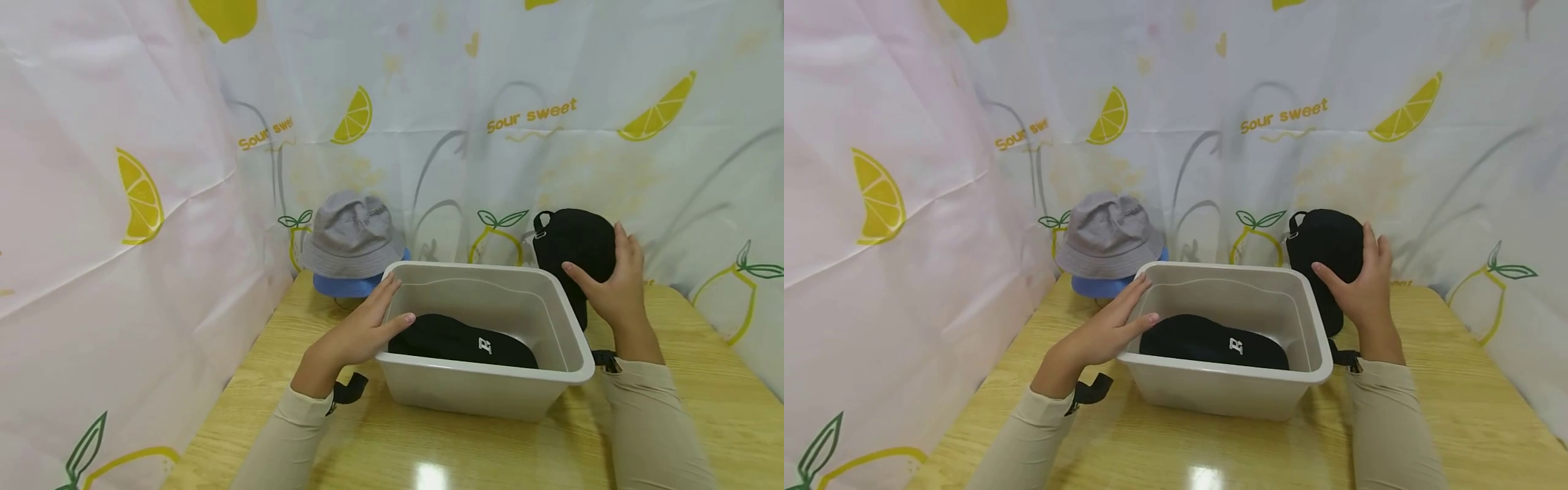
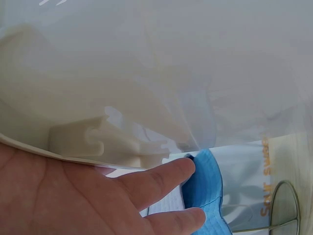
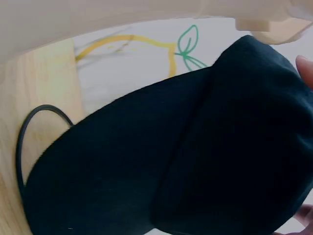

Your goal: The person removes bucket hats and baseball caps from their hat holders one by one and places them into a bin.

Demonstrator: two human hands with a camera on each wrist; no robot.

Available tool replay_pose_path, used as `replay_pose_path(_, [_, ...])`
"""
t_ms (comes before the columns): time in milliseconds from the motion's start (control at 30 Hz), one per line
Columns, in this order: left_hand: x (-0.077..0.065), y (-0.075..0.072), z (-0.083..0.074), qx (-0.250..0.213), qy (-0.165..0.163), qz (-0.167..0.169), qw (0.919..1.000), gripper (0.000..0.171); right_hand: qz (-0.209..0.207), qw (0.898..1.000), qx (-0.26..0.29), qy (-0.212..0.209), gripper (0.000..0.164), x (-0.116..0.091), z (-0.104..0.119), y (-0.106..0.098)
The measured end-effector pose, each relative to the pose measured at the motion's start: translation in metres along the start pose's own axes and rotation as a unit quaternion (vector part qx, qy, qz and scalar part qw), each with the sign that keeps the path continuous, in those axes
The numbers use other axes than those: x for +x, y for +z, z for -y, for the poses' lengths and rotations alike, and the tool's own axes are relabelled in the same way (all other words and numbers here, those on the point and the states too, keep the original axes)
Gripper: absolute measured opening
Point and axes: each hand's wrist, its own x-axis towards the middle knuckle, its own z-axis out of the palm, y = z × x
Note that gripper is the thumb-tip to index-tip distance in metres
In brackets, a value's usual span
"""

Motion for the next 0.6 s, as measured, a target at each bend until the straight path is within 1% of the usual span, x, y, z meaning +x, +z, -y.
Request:
replay_pose_path(267, [-0.001, 0.000, 0.000, -0.004, 0.001, -0.003, 1.0000, 0.090, -0.011, 1.000, 0.009, -0.015, 0.111, 0.000, -0.006, 0.010])
replay_pose_path(500, [-0.001, 0.000, 0.000, -0.003, 0.002, -0.004, 1.0000, 0.090, -0.020, 0.999, 0.027, 0.009, 0.118, 0.000, -0.012, 0.014])
replay_pose_path(600, [-0.001, 0.001, 0.001, -0.002, 0.003, -0.004, 1.0000, 0.090, -0.025, 0.998, 0.045, 0.024, 0.122, 0.000, -0.016, 0.015])
